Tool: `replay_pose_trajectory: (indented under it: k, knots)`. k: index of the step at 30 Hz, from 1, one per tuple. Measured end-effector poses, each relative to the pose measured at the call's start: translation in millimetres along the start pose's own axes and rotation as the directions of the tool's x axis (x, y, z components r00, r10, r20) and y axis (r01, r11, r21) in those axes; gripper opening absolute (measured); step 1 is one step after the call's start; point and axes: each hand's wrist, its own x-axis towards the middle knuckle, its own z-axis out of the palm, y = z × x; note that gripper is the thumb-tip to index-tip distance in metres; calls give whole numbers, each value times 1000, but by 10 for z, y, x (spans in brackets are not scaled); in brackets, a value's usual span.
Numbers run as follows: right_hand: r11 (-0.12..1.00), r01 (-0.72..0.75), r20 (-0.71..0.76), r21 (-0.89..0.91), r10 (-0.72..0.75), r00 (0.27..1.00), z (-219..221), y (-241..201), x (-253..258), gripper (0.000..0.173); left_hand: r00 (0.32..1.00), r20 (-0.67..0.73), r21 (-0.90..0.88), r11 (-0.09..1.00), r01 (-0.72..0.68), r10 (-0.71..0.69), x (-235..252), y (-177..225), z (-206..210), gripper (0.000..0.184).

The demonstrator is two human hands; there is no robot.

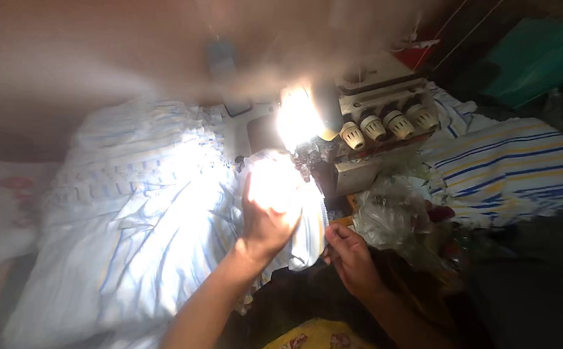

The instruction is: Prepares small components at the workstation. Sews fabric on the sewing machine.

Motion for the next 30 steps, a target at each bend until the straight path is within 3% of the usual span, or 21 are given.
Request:
replay_pose_trajectory:
  k: [2,5,13,19,25,30]
  knots:
    - [1000,5,-4,1,-5,1000,21,15,-8,23,995,49,64,994,-84,81,-46,80,20,19]
    - [1000,0,9,8,0,1000,76,29,-41,23,989,118,85,992,-97,86,-93,146,-1,20]
    - [999,-18,16,-37,18,1000,76,11,-36,21,990,97,169,978,-120,105,4,120,42,19]
    - [998,-9,22,-67,11,1000,40,8,-4,21,988,147,46,998,-50,43,-2,83,25,21]
    - [996,-4,24,-94,6,1000,34,11,4,21,994,110,-27,1000,4,-1,0,7,102,19]
    - [997,-8,13,-75,9,1000,40,6,-1,21,958,283,-22,999,43,-35,40,-1,-17,27]
